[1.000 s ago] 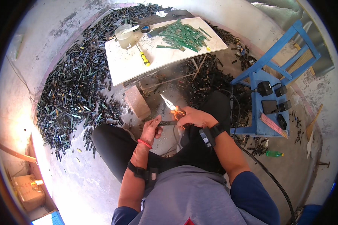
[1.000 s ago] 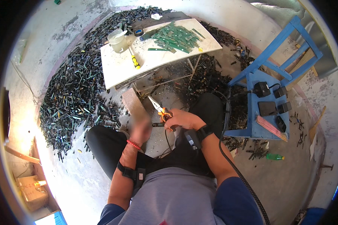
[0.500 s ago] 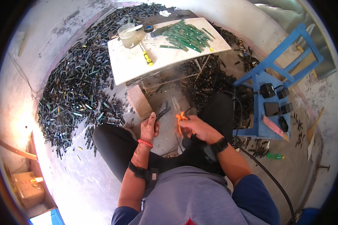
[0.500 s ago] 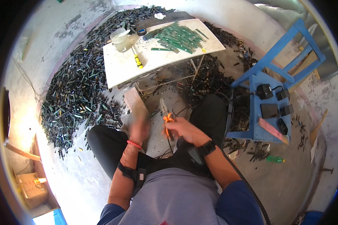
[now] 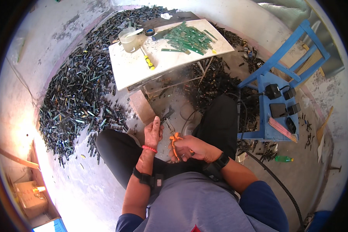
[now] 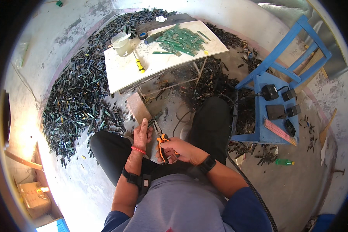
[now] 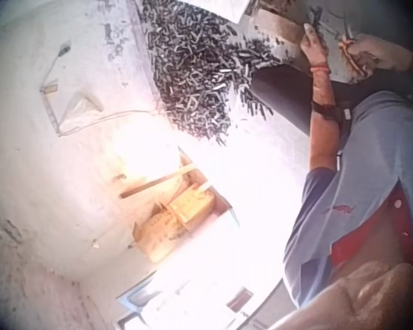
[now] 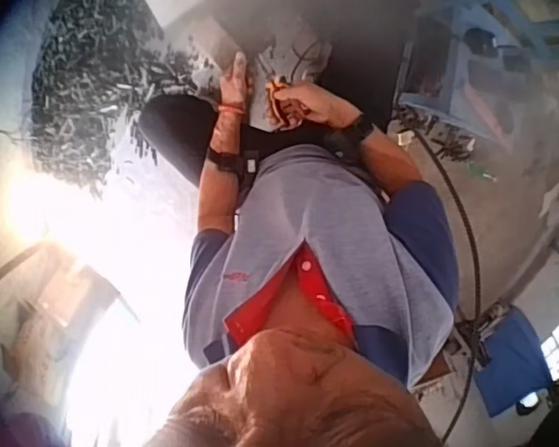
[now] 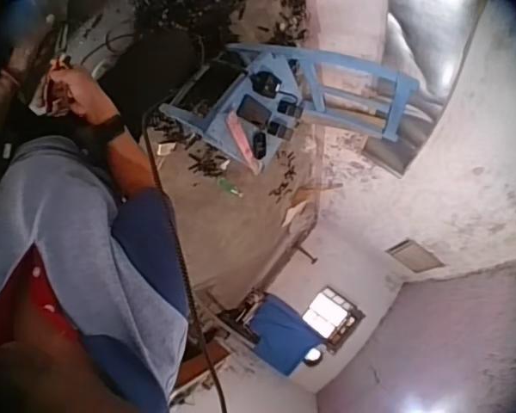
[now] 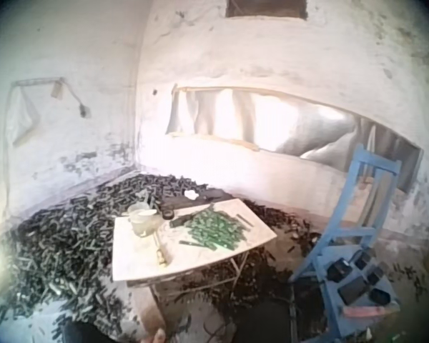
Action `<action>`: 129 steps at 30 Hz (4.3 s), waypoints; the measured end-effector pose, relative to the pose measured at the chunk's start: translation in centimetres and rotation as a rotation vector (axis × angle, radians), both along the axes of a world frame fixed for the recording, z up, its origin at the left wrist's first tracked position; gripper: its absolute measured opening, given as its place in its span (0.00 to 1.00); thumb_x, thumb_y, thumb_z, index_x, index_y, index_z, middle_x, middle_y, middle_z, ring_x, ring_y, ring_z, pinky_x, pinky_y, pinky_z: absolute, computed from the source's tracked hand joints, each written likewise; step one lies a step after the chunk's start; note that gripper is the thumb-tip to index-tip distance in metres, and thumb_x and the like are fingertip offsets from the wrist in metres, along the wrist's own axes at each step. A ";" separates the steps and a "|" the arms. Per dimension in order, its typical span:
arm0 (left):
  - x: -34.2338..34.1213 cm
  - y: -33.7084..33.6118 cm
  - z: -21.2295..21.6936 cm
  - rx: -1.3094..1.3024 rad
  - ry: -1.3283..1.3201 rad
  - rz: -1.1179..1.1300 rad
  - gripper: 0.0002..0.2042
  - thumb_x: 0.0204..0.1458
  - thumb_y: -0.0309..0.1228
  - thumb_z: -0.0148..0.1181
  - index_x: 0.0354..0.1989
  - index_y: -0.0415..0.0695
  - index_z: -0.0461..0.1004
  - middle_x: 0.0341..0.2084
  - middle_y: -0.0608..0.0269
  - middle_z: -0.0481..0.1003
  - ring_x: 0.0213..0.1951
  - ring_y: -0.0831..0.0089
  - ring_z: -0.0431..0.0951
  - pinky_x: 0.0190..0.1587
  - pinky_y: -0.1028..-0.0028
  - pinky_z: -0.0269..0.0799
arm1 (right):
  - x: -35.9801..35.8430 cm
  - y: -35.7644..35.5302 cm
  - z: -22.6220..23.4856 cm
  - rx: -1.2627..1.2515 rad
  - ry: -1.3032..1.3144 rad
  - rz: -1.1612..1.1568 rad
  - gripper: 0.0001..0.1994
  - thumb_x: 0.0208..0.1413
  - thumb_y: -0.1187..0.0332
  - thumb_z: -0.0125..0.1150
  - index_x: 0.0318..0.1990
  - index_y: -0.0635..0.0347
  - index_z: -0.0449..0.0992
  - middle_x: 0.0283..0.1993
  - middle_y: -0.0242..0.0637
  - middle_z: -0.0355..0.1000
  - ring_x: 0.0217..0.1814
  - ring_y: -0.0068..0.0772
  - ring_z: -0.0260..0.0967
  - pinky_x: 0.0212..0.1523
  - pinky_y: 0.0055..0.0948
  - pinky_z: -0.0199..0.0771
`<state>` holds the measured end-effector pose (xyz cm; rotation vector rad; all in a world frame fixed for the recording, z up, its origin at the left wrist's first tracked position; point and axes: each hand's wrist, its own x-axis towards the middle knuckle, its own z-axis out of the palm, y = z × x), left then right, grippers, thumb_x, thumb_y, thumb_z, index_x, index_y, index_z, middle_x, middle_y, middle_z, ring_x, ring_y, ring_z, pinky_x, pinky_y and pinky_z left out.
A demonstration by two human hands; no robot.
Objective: The person sits on the floor and uses pliers and a screwdriver to strip components from green circuit boards. They repeatedly cut and pry parts off the boards, dropping the debris onto the floor and placing the processed boards on a nearby table.
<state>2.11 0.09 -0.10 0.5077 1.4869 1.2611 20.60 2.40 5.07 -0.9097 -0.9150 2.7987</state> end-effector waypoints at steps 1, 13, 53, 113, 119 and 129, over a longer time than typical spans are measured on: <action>0.0 -0.1 -0.1 0.013 0.002 -0.010 0.28 0.51 0.57 0.51 0.21 0.40 0.68 0.09 0.73 0.59 0.11 0.84 0.56 0.12 0.81 0.50 | 0.0 0.0 0.0 -0.004 0.001 0.002 0.13 0.57 0.61 0.49 0.42 0.62 0.68 0.36 0.40 0.74 0.35 0.30 0.74 0.22 0.21 0.68; 0.2 -0.1 -0.6 0.100 0.110 -0.089 0.26 0.53 0.54 0.51 0.18 0.40 0.67 0.09 0.75 0.59 0.11 0.86 0.56 0.13 0.81 0.50 | -0.3 -0.3 -0.9 -0.076 0.039 -0.066 0.15 0.59 0.59 0.44 0.41 0.61 0.69 0.36 0.37 0.74 0.36 0.29 0.73 0.19 0.18 0.63; 0.6 0.1 -2.0 0.130 0.361 -0.155 0.26 0.57 0.50 0.46 0.19 0.38 0.68 0.09 0.70 0.61 0.14 0.81 0.60 0.17 0.76 0.56 | -2.8 -2.3 0.3 -0.451 0.090 -0.419 0.13 0.59 0.61 0.44 0.39 0.63 0.69 0.33 0.41 0.72 0.31 0.39 0.71 0.35 0.38 0.73; 0.3 0.0 -1.1 -0.193 -0.537 -0.166 0.27 0.55 0.60 0.36 0.17 0.49 0.58 0.06 0.73 0.49 0.07 0.79 0.44 0.11 0.77 0.42 | 0.9 5.6 -2.8 2.221 -0.697 0.139 0.06 0.43 0.70 0.54 0.29 0.57 0.66 0.26 0.39 0.66 0.29 0.42 0.66 0.28 0.37 0.65; 0.0 -0.3 -0.7 -0.217 -0.628 -0.191 0.27 0.55 0.60 0.36 0.18 0.49 0.59 0.06 0.73 0.48 0.07 0.80 0.44 0.11 0.77 0.42 | 0.7 8.4 -2.3 2.383 -0.513 0.178 0.04 0.43 0.70 0.54 0.28 0.56 0.66 0.25 0.36 0.64 0.28 0.39 0.65 0.28 0.35 0.65; -0.3 -0.5 -2.0 -0.280 -0.419 -0.012 0.32 0.49 0.69 0.35 0.18 0.48 0.62 0.09 0.70 0.55 0.12 0.77 0.53 0.15 0.77 0.48 | 1.2 4.8 -3.9 1.211 -0.580 0.263 0.15 0.44 0.69 0.53 0.40 0.67 0.70 0.26 0.45 0.70 0.30 0.41 0.68 0.33 0.33 0.68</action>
